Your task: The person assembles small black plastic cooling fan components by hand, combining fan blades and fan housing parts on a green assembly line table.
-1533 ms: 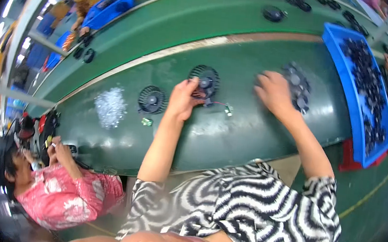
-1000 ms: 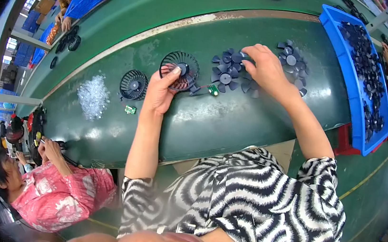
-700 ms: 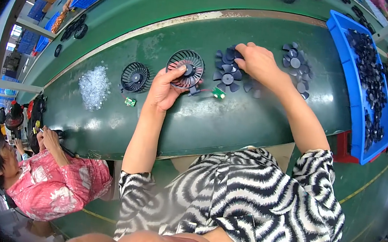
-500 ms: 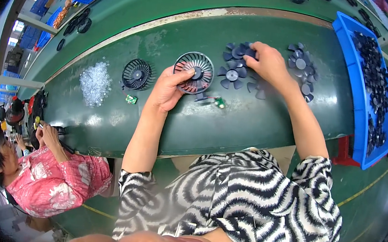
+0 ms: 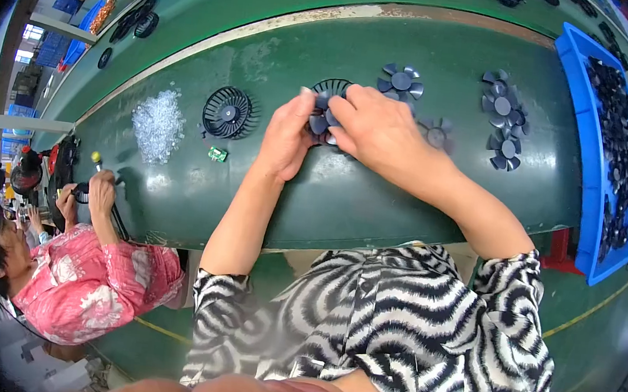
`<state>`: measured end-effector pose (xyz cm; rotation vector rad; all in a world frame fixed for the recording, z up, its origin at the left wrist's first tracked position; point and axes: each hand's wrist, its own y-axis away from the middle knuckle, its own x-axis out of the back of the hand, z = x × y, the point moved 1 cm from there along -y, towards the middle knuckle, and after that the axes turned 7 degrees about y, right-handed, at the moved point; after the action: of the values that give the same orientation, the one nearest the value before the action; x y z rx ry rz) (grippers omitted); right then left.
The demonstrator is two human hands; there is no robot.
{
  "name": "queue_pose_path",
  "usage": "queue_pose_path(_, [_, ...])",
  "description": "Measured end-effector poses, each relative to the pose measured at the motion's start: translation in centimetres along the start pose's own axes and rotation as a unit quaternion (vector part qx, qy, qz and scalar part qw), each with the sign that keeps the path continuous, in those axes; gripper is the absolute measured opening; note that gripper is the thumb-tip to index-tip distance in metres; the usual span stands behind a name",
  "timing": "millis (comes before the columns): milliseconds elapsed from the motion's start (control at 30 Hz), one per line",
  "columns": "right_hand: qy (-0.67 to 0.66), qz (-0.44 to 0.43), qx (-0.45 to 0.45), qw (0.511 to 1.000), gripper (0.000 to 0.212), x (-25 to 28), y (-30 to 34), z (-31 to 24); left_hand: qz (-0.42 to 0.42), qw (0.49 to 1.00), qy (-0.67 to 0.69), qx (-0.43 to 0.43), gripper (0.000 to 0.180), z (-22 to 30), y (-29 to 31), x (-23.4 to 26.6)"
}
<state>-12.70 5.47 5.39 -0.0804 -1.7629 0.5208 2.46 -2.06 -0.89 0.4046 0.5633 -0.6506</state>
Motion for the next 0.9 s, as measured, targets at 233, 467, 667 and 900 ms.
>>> queue_pose_path(233, [-0.076, 0.078, -0.003, 0.994, 0.042, -0.9, -0.4, -0.2, 0.059, 0.993, -0.056, -0.088, 0.027, 0.2, -0.6, -0.3])
queue_pose_path(467, [-0.371, -0.148, -0.228, 0.888, 0.037, -0.8, -0.8, 2.5, 0.021, 0.973, -0.176, -0.148, 0.030, 0.6, 0.5, -0.7])
queue_pose_path(667, [-0.333, -0.118, -0.170, 0.920, 0.037, -2.1, -1.0, 2.9, 0.033, 0.953, -0.283, -0.107, 0.034, 1.6, 0.4, -0.5])
queue_pose_path(900, [-0.528, 0.051, -0.370, 0.762, 0.036, -1.8, -6.2, 11.6, 0.301, 0.768, -0.438, -0.356, 0.029, 7.4, 1.3, 3.7])
